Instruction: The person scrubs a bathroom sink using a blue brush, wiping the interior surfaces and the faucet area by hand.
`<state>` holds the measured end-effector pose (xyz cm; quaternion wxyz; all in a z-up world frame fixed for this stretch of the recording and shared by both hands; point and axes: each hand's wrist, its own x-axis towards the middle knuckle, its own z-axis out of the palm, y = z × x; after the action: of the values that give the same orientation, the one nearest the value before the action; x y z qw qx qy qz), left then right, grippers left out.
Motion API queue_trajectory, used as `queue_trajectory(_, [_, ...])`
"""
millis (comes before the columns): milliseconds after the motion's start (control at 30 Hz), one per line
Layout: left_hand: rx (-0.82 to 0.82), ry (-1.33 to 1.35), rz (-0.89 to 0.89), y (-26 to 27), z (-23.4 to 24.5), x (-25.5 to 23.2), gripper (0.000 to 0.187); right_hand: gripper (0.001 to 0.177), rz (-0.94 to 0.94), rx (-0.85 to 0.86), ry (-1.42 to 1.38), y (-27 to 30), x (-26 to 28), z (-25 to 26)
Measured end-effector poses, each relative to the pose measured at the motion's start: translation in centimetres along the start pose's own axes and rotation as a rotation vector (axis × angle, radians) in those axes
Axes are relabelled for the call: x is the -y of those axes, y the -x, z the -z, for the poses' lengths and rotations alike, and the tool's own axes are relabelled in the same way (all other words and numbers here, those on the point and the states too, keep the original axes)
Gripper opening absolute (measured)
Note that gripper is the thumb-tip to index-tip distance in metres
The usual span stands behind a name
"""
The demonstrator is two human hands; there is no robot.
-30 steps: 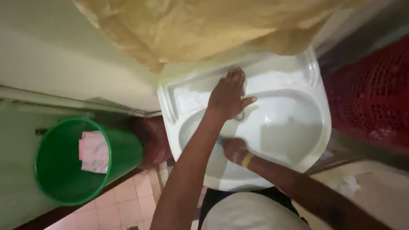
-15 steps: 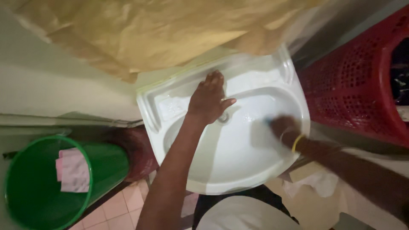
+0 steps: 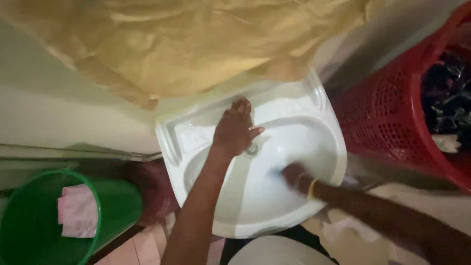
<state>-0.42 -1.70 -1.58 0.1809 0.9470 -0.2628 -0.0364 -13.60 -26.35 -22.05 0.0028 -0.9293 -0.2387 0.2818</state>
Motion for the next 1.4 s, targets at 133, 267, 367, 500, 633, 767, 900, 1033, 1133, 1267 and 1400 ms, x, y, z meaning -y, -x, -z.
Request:
queue_trajectory(133, [0.051, 0.022, 0.039, 0.0, 0.1, 0.0, 0.088, 0.016, -0.194, -0.046, 0.599, -1.9, -9.0, 6.5])
queue_trajectory(267, [0.089, -0.024, 0.028, 0.0, 0.6, 0.1, 0.089, 0.017, 0.029, -0.339, 0.456, -4.1, -5.3, 8.4])
queue_trajectory(367, [0.048, 0.047, 0.005, 0.0, 0.2, 0.4, 0.089, 0.022, 0.126, -0.604, 0.515, -4.8, -6.2, 9.5])
queue_trajectory(500, [0.066, 0.021, 0.031, 0.1, -0.3, 0.3, 0.09, 0.012, -0.112, -0.133, 0.655, -0.3, -9.5, 8.9])
queue_trajectory(633, [0.02, 0.051, 0.019, 0.3, 0.0, 0.3, 0.09, 0.022, -0.23, 0.121, 0.353, 4.7, -6.6, 4.8])
queue_trajectory(767, [-0.017, -0.019, 0.021, 0.2, 0.2, -0.2, 0.088, 0.027, 0.041, -0.086, 0.001, 5.9, 2.6, 0.5])
queue_trajectory(900, [0.079, 0.044, 0.035, 0.7, 0.5, 0.1, 0.09, 0.028, 0.099, 0.025, 0.001, 4.9, -0.5, 3.8])
queue_trajectory(1033, [0.075, 0.025, 0.041, 0.2, 0.1, 0.1, 0.091, 0.015, -0.042, -0.136, 0.473, 4.5, -10.2, 14.6])
queue_trajectory(1133, [0.053, -0.001, 0.017, 0.2, -0.2, 0.2, 0.092, 0.017, 0.101, -0.415, 0.476, 3.0, -9.2, 19.3])
queue_trajectory(1267, [0.083, -0.005, 0.055, 0.4, -0.5, 0.3, 0.093, 0.018, 0.164, -0.471, 0.406, 2.6, -8.9, 19.9])
queue_trajectory(1400, [0.04, 0.005, 0.049, 0.2, -1.5, 0.5, 0.093, 0.019, -0.154, -0.264, 0.41, 6.0, -10.8, 14.0])
